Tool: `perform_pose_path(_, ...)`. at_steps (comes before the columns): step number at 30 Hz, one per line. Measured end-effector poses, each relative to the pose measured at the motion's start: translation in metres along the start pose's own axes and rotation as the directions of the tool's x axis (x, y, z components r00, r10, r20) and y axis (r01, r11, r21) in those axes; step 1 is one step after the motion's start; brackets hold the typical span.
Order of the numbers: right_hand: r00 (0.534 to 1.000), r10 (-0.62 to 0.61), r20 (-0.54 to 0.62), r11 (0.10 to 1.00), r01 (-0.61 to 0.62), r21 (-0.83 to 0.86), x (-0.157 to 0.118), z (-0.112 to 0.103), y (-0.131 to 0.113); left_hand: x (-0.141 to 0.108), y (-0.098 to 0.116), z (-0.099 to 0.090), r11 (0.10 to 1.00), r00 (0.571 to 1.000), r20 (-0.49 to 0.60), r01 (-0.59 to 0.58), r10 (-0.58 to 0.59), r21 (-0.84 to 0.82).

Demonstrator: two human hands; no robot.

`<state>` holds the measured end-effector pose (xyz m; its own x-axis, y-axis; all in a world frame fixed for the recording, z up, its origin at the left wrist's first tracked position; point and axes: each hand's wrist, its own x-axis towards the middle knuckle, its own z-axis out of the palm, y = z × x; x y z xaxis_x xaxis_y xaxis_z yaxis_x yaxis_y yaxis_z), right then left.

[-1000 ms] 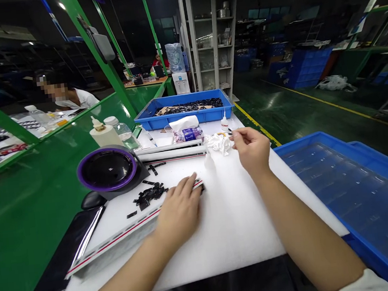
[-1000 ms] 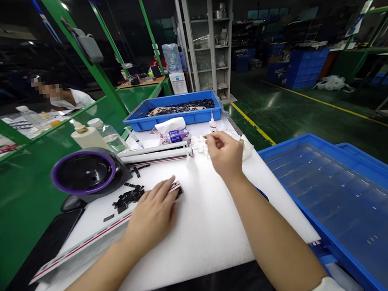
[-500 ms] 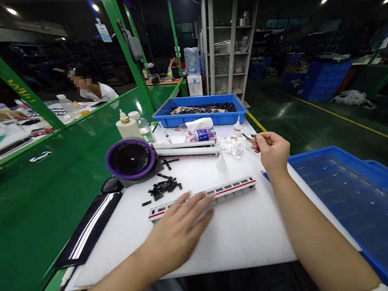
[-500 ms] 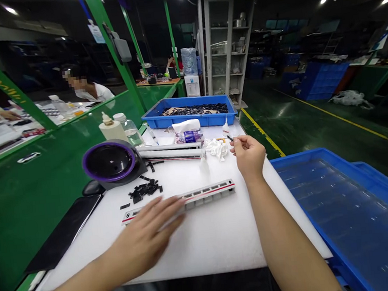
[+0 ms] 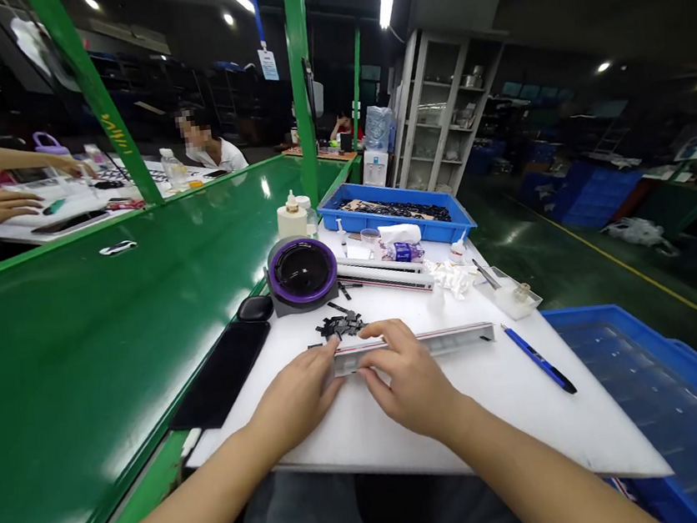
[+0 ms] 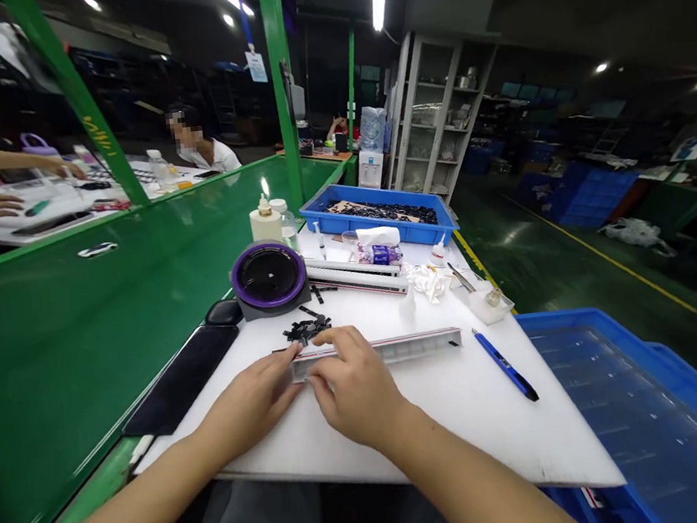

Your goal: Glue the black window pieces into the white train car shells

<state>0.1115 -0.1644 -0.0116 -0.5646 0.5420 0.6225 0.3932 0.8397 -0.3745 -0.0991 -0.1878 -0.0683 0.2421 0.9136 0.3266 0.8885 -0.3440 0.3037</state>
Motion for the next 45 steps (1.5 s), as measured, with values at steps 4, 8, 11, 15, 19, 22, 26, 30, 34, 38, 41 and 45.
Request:
perform_pose_path(4,0.999,-0.032,-0.023,0.985,0.027,-0.170,-0.004,0.031,0.003,0.001,-0.006,0.007,0.997,0.999,-0.022,0.023,-0.025,-0.071)
perform_pose_path(8,0.999,-0.039,0.019,0.964,0.042,-0.262,-0.001,0.048,0.006,-0.005,-0.003,0.008,0.989,0.997,-0.042,0.061,-0.067,-0.133)
perform_pose_path(11,0.997,0.003,0.072,0.960,0.017,-0.280,-0.001,0.055,0.003,-0.008,0.000,0.006,0.990,0.998,-0.058,0.021,-0.029,-0.141)
perform_pose_path(15,0.996,-0.032,0.084,0.991,0.042,-0.124,-0.004,0.040,0.006,-0.009,0.003,0.005,0.992,0.998,-0.059,0.018,-0.026,-0.128)
perform_pose_path(19,0.997,-0.047,-0.057,0.996,0.042,-0.085,-0.011,-0.011,0.035,-0.007,0.004,0.001,0.998,0.997,-0.060,-0.048,0.050,0.035)
perform_pose_path(22,0.945,0.120,-0.304,0.974,-0.171,-0.147,-0.017,-0.055,0.073,-0.006,0.005,-0.003,0.964,0.981,-0.046,-0.176,0.188,0.199)
perform_pose_path(26,0.722,0.597,-0.350,0.754,-0.654,-0.063,-0.011,-0.090,0.124,-0.004,0.009,-0.007,0.861,0.947,-0.029,-0.278,0.319,0.426)
perform_pose_path(30,0.626,0.779,-0.040,0.615,-0.775,-0.147,0.010,-0.086,0.155,0.001,0.023,-0.011,0.830,0.969,0.026,-0.223,0.244,0.511)
perform_pose_path(34,0.620,0.781,0.081,0.621,-0.753,-0.220,0.024,-0.066,0.164,0.003,0.036,-0.011,0.882,0.996,0.050,-0.089,0.074,0.463)
perform_pose_path(38,0.657,0.745,0.114,0.662,-0.707,-0.249,0.020,-0.057,0.161,0.001,0.038,-0.005,0.909,0.997,0.074,-0.004,-0.030,0.417)
perform_pose_path(41,0.716,0.689,0.114,0.724,-0.673,-0.150,0.013,-0.061,0.153,0.002,0.032,-0.004,0.924,0.996,0.081,-0.006,-0.027,0.382)
perform_pose_path(45,0.851,0.509,0.129,0.747,-0.512,0.424,0.014,-0.058,0.133,0.012,0.025,-0.011,0.944,0.991,0.132,-0.054,0.011,0.327)
